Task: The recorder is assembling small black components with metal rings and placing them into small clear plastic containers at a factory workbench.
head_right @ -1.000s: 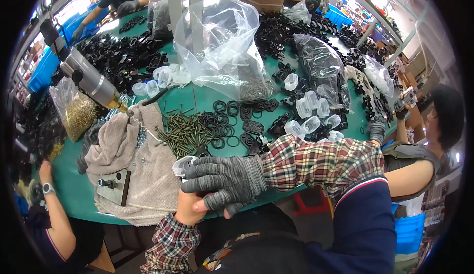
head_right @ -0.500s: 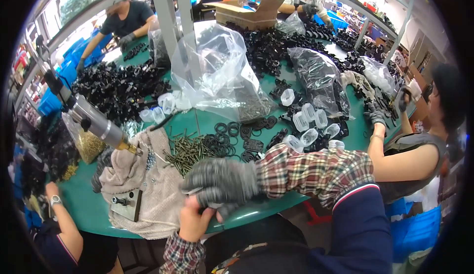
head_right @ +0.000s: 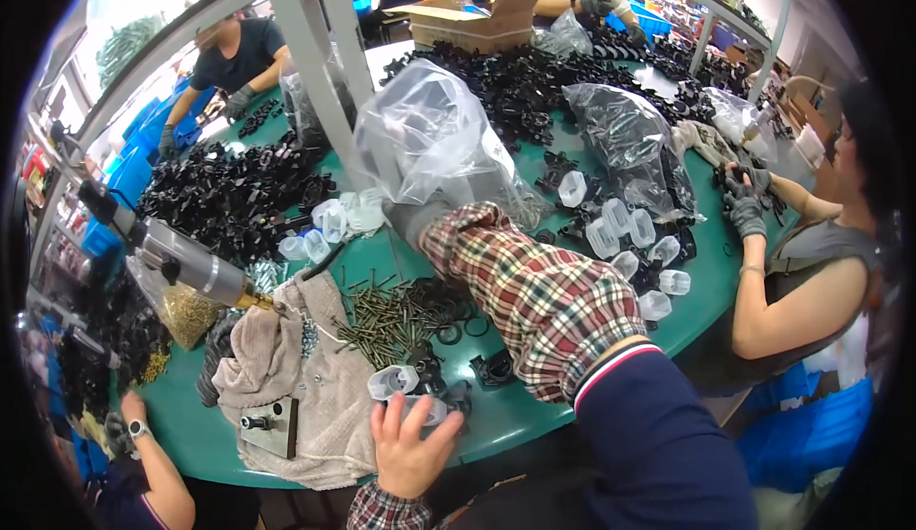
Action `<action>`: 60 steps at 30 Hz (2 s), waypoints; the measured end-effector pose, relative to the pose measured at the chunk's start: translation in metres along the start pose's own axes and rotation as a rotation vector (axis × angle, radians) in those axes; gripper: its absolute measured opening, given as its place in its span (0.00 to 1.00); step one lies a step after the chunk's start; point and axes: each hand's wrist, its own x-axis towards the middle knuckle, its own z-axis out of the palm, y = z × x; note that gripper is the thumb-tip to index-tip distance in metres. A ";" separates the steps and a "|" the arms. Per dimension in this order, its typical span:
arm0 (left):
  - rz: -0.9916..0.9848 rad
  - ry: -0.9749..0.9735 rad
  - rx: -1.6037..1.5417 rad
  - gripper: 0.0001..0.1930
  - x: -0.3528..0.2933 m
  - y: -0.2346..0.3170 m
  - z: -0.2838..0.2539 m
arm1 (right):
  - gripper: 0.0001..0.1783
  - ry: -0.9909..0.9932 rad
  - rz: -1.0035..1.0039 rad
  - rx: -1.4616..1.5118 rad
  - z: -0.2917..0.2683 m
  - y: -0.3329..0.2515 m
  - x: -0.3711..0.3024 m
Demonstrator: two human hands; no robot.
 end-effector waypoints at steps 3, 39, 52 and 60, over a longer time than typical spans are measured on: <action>-0.059 0.041 0.089 0.17 -0.001 0.000 0.012 | 0.20 -0.192 -0.028 0.106 -0.030 -0.012 -0.032; -0.087 -0.477 -0.131 0.19 0.105 0.057 0.040 | 0.24 -0.017 -0.370 0.048 -0.015 0.126 -0.204; -0.071 -0.508 -0.157 0.21 0.101 0.040 0.035 | 0.21 0.264 -0.493 0.305 -0.022 0.126 -0.220; -0.089 -0.372 -0.282 0.18 0.106 0.022 0.047 | 0.20 0.330 -0.743 0.029 0.006 0.121 -0.238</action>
